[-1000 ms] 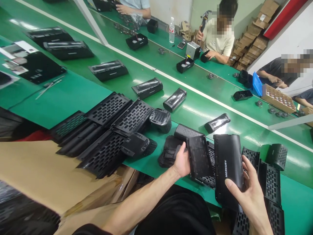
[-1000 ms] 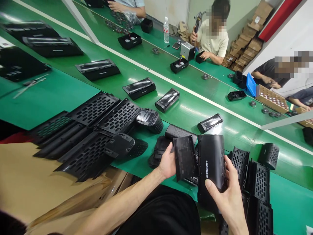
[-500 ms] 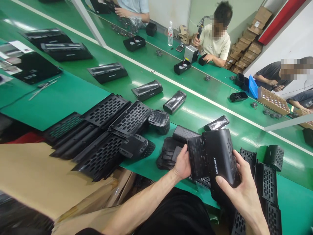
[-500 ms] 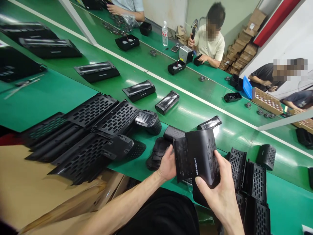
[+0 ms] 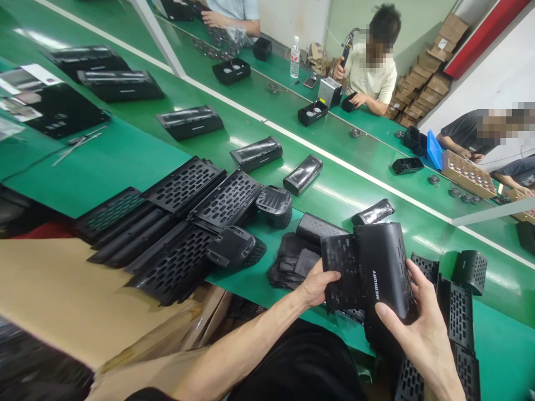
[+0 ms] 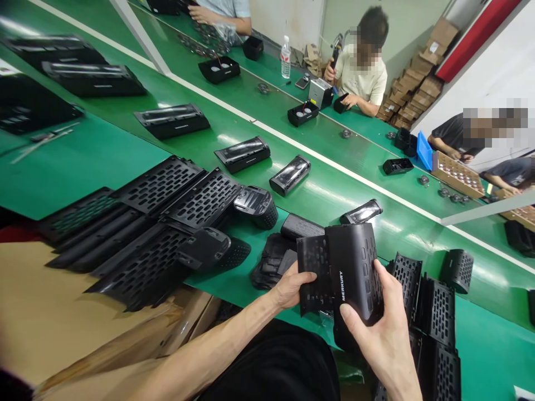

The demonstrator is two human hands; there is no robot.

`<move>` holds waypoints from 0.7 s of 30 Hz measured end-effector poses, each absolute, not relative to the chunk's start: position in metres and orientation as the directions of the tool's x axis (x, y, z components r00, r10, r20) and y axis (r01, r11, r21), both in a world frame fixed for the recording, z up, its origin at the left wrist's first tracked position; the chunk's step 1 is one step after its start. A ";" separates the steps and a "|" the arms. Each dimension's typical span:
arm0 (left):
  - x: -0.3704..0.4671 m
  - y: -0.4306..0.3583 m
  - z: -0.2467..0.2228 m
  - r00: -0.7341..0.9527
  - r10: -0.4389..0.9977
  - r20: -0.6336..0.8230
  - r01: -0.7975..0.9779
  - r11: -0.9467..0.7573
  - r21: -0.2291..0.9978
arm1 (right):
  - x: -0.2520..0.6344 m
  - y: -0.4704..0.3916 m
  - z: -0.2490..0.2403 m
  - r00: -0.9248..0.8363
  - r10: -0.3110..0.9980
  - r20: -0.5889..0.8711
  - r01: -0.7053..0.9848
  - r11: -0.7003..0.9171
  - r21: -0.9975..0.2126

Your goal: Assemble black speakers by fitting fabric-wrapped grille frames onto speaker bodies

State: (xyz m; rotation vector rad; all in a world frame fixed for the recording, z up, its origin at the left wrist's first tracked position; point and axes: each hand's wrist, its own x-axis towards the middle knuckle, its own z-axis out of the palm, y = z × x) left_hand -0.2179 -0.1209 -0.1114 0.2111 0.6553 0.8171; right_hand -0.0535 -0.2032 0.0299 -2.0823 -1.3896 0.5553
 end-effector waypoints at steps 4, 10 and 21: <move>-0.218 -0.121 -0.110 0.485 0.728 -0.485 -0.589 0.682 0.434 | -0.051 -0.204 0.028 0.375 0.927 -0.025 0.693 -0.298 -0.657; -0.216 -0.121 -0.110 0.484 0.729 -0.483 -0.582 0.681 0.444 | -0.051 -0.203 0.027 0.383 0.923 -0.035 0.691 -0.311 -0.653; -0.230 -0.110 -0.107 0.695 0.569 -0.440 -0.557 0.813 0.171 | -0.047 -0.208 0.033 0.459 0.888 -0.016 0.640 -0.343 -0.687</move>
